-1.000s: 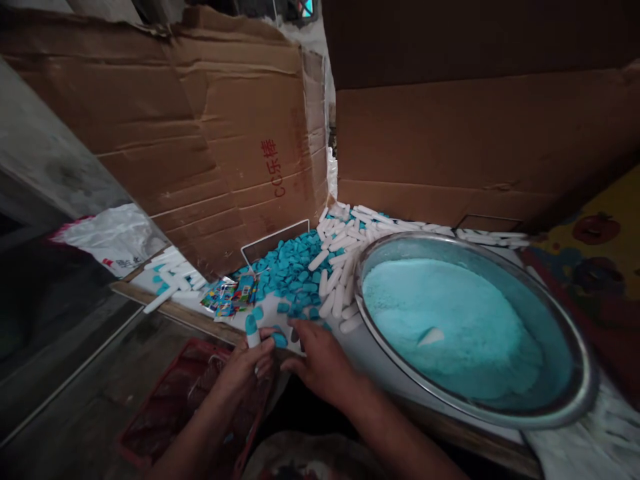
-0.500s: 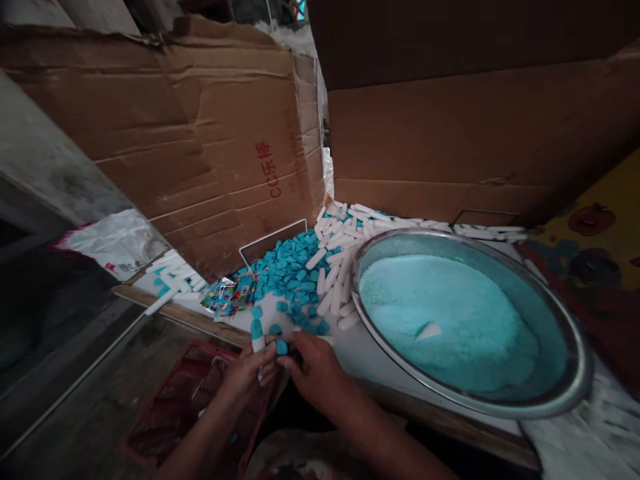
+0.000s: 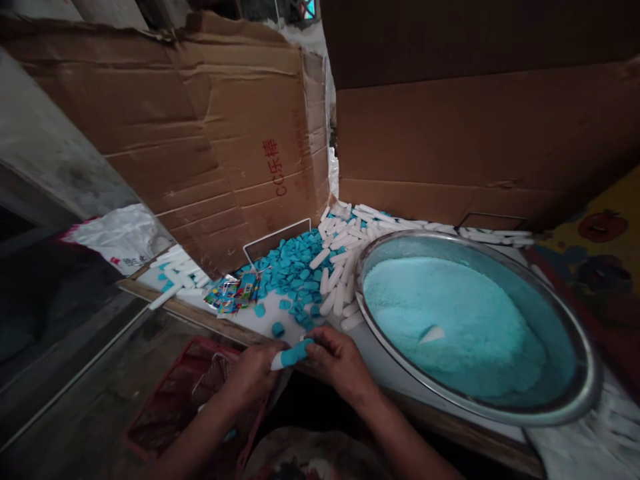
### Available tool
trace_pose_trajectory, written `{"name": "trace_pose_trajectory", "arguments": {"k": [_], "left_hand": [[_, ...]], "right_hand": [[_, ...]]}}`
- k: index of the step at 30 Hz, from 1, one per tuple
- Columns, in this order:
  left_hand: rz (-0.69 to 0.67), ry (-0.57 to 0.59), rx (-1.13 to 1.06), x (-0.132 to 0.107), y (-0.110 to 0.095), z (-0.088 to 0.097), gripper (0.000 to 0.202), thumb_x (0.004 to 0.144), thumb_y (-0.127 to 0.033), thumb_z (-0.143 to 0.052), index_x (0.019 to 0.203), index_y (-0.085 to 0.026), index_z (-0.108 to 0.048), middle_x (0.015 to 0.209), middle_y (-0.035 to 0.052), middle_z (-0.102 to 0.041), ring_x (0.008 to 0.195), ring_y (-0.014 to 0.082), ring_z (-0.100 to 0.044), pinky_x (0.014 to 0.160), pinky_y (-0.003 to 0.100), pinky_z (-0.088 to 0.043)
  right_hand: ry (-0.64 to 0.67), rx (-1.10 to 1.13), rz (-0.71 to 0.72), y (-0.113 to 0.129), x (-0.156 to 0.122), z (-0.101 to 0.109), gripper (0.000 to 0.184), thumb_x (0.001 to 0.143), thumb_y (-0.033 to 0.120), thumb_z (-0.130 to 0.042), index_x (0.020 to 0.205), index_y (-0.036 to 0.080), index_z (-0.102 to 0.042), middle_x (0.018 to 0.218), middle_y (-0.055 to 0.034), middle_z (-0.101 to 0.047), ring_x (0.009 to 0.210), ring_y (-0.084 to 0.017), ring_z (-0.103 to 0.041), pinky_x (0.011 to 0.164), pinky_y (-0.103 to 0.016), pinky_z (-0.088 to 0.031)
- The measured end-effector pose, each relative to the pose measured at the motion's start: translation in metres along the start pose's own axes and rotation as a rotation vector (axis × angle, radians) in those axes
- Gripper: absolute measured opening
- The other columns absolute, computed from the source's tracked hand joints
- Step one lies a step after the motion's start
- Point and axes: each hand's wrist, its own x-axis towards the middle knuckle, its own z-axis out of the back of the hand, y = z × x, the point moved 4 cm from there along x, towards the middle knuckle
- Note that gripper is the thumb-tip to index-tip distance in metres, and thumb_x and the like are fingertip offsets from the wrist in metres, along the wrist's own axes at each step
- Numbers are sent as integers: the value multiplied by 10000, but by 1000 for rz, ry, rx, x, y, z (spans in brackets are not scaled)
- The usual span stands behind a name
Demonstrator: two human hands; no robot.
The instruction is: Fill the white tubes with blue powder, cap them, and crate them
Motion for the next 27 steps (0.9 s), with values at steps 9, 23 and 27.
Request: {"name": "trace_pose_trajectory", "arguments": {"k": [9, 23, 27], "left_hand": [[17, 59, 221, 1, -7, 0, 301, 713, -58, -429, 941, -170, -590, 901, 106, -671, 889, 243, -616, 758, 310, -447], [-55, 131, 269, 3, -24, -7, 289, 751, -101, -439, 980, -152, -606, 850, 143, -675, 828, 273, -634, 745, 355, -458], [-88, 148, 286, 7, -35, -9, 296, 731, -81, -425, 942, -137, -625, 831, 158, -680, 794, 281, -641, 717, 350, -462]], "right_hand": [[28, 74, -133, -4, -8, 0, 342, 637, 488, -655, 728, 176, -548, 534, 68, -420, 469, -68, -331, 466, -210, -271], [74, -6, -179, -13, -19, -3, 262, 637, 410, -635, 700, 165, -566, 491, 60, -489, 423, -59, -345, 424, -198, -242], [68, 18, -208, -12, -21, 0, 238, 610, 386, -643, 670, 171, -561, 455, 65, -480, 405, -60, -334, 415, -201, -224]]}}
